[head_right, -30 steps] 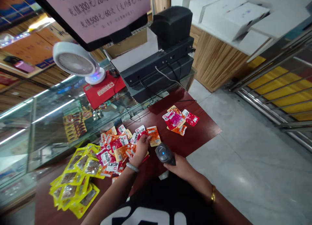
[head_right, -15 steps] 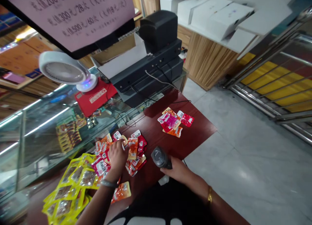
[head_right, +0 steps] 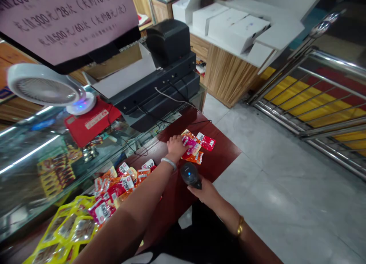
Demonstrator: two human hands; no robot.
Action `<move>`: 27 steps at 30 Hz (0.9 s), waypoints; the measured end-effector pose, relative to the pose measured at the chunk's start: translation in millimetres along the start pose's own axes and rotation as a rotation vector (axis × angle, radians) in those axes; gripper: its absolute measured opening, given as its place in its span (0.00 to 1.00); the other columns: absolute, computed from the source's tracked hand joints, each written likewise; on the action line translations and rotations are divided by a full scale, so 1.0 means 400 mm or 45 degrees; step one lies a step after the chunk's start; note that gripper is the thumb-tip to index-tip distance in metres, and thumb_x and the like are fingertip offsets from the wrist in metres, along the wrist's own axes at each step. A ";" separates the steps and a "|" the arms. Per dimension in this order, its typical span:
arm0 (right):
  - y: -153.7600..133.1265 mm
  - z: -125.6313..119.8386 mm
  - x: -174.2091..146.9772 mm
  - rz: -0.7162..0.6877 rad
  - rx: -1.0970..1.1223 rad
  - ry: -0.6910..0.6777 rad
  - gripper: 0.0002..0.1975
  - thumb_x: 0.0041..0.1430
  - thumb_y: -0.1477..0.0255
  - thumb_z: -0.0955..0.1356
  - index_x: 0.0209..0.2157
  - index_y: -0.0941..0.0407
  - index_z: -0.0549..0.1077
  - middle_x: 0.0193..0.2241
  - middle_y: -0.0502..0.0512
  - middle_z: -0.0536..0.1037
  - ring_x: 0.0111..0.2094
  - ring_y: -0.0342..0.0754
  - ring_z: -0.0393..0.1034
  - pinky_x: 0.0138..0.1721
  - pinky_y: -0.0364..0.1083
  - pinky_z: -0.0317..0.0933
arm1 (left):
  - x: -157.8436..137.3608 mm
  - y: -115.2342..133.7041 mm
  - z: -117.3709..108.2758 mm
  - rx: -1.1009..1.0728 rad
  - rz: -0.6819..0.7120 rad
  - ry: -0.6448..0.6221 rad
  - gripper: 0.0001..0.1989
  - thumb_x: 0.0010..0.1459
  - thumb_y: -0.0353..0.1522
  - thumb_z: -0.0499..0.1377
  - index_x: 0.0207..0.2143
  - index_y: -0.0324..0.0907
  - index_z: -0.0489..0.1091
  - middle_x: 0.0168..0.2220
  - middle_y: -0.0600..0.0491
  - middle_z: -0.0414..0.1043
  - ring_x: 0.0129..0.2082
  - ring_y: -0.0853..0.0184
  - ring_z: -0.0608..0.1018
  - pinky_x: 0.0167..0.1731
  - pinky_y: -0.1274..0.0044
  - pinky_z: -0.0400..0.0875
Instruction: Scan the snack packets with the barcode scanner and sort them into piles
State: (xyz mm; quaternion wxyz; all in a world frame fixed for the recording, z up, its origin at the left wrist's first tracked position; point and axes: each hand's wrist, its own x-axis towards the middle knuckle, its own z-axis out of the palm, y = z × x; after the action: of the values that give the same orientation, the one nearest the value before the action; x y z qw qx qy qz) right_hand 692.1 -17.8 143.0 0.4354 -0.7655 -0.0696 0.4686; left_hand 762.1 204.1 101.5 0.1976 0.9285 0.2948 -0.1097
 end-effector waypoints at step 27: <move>-0.094 0.029 -0.076 -0.067 0.011 0.109 0.21 0.55 0.57 0.73 0.44 0.58 0.76 0.12 0.41 0.67 0.14 0.42 0.61 0.17 0.41 0.54 | -0.249 -0.317 -0.029 -0.847 -0.186 0.173 0.17 0.55 0.35 0.67 0.45 0.44 0.66 0.41 0.51 0.78 0.39 0.64 0.80 0.40 0.74 0.70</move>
State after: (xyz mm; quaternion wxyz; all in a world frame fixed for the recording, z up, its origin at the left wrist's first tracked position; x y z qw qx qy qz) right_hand 677.6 -3.4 188.2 0.4535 -0.7809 -0.0690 0.4240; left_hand 608.3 253.8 105.4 0.4611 0.7948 0.3925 0.0405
